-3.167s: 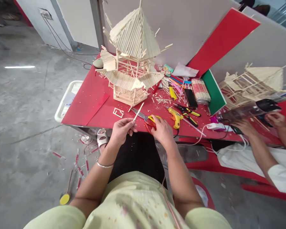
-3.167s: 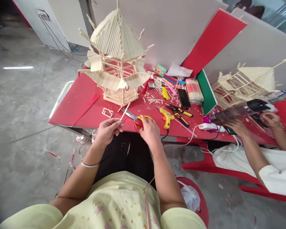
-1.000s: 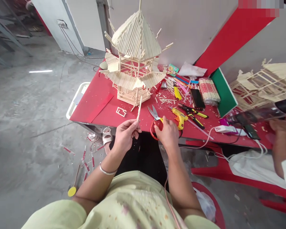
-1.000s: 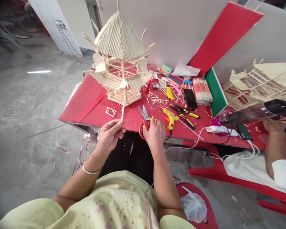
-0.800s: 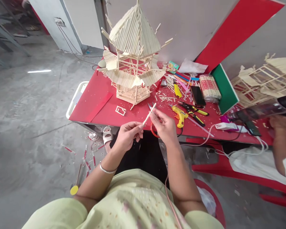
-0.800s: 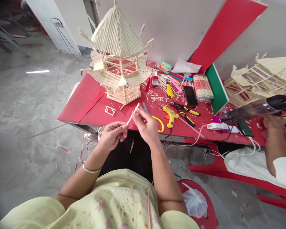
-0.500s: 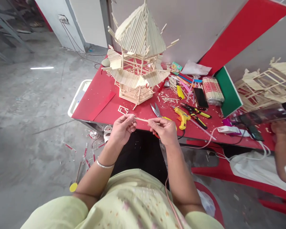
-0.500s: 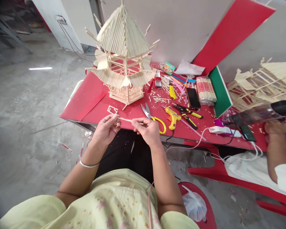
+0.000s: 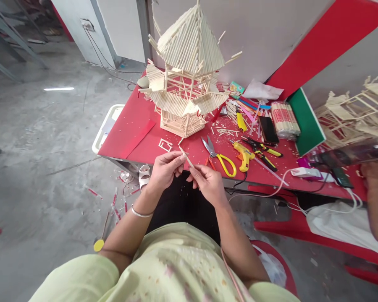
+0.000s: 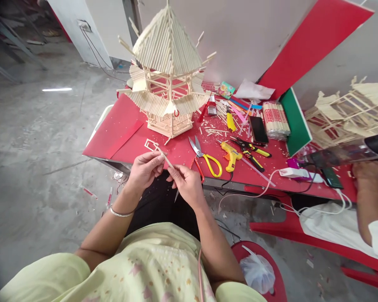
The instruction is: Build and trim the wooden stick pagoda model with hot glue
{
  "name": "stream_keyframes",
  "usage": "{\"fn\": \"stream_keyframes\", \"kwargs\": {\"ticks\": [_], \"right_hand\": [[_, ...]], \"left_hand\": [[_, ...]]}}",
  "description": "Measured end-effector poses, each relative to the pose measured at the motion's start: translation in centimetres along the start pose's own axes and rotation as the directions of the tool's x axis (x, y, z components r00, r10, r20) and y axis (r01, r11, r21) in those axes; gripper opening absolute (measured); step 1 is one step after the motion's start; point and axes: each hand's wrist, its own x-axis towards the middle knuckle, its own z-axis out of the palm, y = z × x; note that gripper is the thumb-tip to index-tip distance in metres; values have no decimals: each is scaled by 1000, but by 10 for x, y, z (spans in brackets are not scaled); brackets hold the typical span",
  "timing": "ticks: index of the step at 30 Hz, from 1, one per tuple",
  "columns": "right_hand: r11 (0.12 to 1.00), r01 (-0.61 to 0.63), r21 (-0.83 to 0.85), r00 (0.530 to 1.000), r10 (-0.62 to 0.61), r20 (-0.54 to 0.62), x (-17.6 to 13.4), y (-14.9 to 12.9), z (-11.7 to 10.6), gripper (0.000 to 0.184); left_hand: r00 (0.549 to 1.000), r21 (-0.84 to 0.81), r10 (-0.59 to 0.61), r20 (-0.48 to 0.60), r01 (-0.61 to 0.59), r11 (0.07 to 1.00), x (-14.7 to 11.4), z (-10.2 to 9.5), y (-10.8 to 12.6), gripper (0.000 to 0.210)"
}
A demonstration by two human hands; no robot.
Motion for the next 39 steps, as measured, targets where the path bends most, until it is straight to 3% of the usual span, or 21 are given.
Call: {"fn": "stream_keyframes", "kwargs": {"ticks": [3,5,8,12,16,18,20,23,24,26,28,30,32,35,39], "right_hand": [[944,167,-284,974,-204,-104,-3,6,3,40],[835,237,-496,926,-348,-145,-5,10,5,38],[664,238,-709,873,-466,-144,-7,17,10,36],[528,222,-820,831,-542,-124,-8,22,20,33],[533,207,-820,830,-540,-142,-10,22,28,33],[600,198,-775,845,-505,-175,-12,19,30,34],[747,185,-638,886,-408,-220,-12,15,30,38],[990,36,-136,988,-56,-147,-9,9,26,46],[996,-60,60,996,64,-67,-7,8,24,49],[918,-215,333,977,204,68,-4,5,21,52],[897,-231,378,973,218,78,-3,4,20,52],[973,-115,201,992,122,-20,-4,3,20,48],[993,59,-106,988,-73,-135,-7,4,21,45],[861,201,-467,928,-320,-190,-9,10,25,42],[678,223,-700,863,-471,-181,-9,22,29,38]], "left_hand": [[1000,36,30,2,-30,999,-2,1,2,27],[1000,34,19,21,-19,999,-3,3,5,29],[1000,46,-11,23,10,999,-4,7,8,33],[999,26,8,-43,-7,1000,-4,12,6,31],[993,5,7,-115,-6,1000,-4,14,1,25],[989,1,15,-146,-15,1000,-3,14,0,23],[990,-22,-13,-139,10,1000,-2,12,-1,24],[984,-126,-170,-45,163,979,2,8,1,24],[974,-171,-228,3,225,959,3,7,2,23],[952,-243,-297,75,306,920,5,6,4,21],[953,-268,-285,100,302,915,5,6,4,20],[970,-231,-228,82,241,942,4,6,4,21],[988,-146,-151,33,154,977,3,6,4,23],[997,-18,-70,-44,69,997,2,7,4,26],[994,-31,-99,-47,98,995,3,7,5,32]]}}
